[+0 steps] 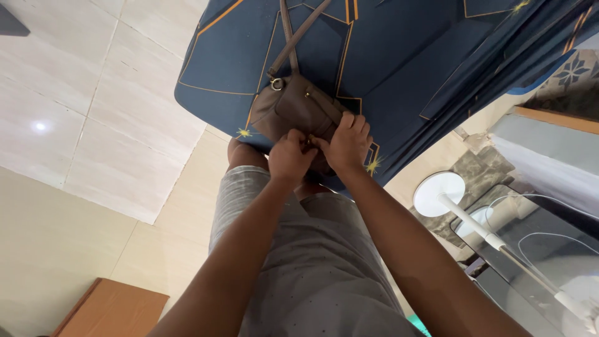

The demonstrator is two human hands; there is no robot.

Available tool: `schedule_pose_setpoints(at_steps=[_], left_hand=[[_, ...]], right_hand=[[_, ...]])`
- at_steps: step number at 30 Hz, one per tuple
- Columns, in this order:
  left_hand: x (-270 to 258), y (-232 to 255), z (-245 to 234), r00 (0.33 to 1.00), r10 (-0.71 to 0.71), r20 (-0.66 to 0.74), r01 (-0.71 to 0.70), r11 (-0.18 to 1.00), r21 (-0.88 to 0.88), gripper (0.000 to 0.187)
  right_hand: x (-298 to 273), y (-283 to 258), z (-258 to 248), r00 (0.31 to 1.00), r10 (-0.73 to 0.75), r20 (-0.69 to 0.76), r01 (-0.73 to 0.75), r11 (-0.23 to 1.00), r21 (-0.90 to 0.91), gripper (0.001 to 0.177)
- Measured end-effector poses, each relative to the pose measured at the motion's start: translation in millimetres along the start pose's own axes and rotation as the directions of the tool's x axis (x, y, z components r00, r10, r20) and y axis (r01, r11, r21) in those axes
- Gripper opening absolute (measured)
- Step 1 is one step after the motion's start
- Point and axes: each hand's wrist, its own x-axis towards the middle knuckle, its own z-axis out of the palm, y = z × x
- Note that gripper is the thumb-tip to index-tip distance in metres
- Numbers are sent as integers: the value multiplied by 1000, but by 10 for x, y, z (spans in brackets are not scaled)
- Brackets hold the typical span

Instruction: Searching for and finding a pair of glasses inside a bag on a bed.

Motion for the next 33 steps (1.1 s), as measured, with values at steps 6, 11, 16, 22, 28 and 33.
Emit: schedule_pose_setpoints(at_steps=[6,11,16,22,28,33], left_hand=[[190,-42,180,973,232,11,-228,947,226,14],[254,-132,238,875,427,227,-483,739,469,12],[235,218,-194,683,542,489,-728,458,510,16],[124,436,-556,686,323,652,-718,444,536,63],[-157,271,-752,829,324,455,-529,717,453,42],[-508,735,-1549,934,205,293,-295,906,304,58]], right_hand=[[80,58,-119,999,-23,35,21,999,35,98],[141,64,-382,989,-50,139,41,997,69,97],[196,146,-473,966,-47,253,36,998,46,96],[98,388,-439,964,-207,167,162,955,249,71],[-240,243,-753,949,-239,207,113,869,482,43],[-504,-156,-800,877,-452,161,261,730,632,35]])
